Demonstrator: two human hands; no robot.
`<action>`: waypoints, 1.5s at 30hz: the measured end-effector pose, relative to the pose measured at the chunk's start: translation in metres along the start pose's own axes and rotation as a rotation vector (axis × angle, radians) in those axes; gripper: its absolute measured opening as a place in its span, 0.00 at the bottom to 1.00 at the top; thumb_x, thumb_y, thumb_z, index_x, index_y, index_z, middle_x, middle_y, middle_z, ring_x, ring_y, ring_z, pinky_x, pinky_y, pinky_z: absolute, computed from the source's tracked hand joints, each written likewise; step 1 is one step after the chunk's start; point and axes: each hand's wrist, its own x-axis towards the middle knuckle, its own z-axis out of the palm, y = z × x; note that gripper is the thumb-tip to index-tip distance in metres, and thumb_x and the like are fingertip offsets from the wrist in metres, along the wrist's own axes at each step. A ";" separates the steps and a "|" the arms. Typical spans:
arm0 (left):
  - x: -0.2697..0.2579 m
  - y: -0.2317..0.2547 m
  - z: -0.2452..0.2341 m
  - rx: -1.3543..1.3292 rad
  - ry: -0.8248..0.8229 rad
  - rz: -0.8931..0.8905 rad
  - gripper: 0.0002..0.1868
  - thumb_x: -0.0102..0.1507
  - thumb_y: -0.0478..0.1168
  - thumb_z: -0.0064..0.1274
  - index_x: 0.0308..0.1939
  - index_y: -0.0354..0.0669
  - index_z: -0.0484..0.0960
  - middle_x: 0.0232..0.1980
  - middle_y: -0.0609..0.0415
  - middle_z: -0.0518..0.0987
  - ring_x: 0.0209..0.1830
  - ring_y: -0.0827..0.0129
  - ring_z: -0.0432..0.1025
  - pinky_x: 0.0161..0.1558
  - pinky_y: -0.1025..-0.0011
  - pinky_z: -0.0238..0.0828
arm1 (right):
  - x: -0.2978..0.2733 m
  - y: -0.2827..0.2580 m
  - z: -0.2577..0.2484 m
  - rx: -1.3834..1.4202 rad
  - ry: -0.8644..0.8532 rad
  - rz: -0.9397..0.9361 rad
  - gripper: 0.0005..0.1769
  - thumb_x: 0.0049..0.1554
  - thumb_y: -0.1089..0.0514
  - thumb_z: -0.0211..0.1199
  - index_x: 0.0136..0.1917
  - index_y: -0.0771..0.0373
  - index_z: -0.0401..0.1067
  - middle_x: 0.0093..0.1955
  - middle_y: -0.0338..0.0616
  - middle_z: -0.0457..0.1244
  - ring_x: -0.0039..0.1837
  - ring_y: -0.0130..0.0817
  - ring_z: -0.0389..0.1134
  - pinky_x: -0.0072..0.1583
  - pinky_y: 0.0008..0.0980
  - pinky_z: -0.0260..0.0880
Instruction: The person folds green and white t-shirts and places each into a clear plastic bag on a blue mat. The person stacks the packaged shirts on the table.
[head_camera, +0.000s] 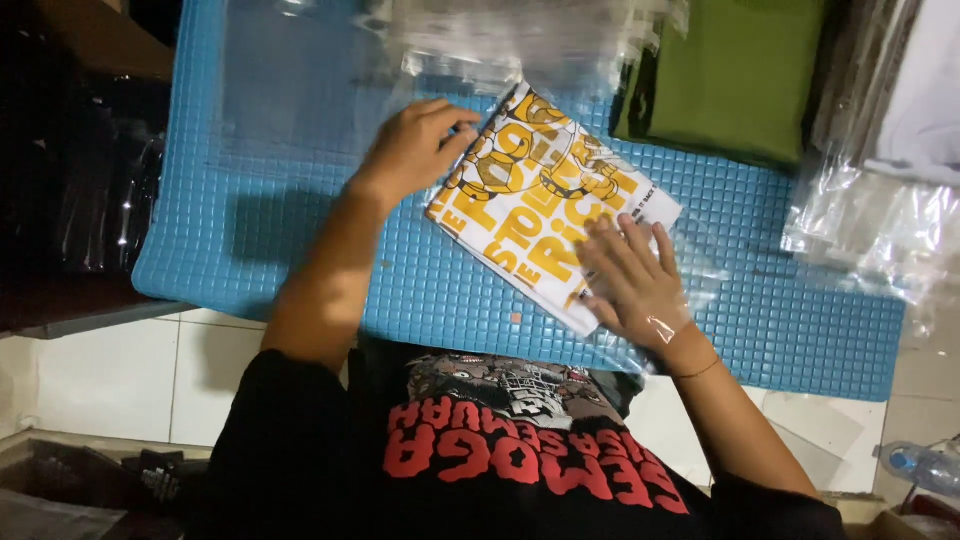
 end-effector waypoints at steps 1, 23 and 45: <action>-0.002 -0.008 0.005 -0.001 0.048 0.057 0.14 0.71 0.40 0.51 0.58 0.41 0.82 0.52 0.50 0.83 0.52 0.56 0.75 0.50 0.56 0.73 | 0.011 -0.004 -0.007 0.005 -0.039 -0.070 0.43 0.67 0.31 0.36 0.85 0.56 0.40 0.86 0.50 0.39 0.86 0.52 0.37 0.83 0.60 0.30; -0.003 -0.022 0.013 -0.103 0.180 0.263 0.12 0.68 0.33 0.55 0.55 0.34 0.83 0.31 0.45 0.79 0.36 0.49 0.75 0.43 0.57 0.73 | 0.141 -0.016 0.022 -0.033 -0.282 0.156 0.58 0.52 0.09 0.38 0.83 0.41 0.52 0.88 0.47 0.35 0.85 0.60 0.25 0.75 0.77 0.27; -0.007 -0.023 0.003 -0.130 0.190 0.211 0.12 0.69 0.32 0.52 0.56 0.37 0.84 0.40 0.40 0.83 0.43 0.43 0.77 0.46 0.54 0.74 | 0.144 -0.019 0.066 -0.096 0.124 -0.093 0.41 0.65 0.23 0.32 0.79 0.42 0.63 0.82 0.43 0.54 0.85 0.46 0.44 0.74 0.73 0.29</action>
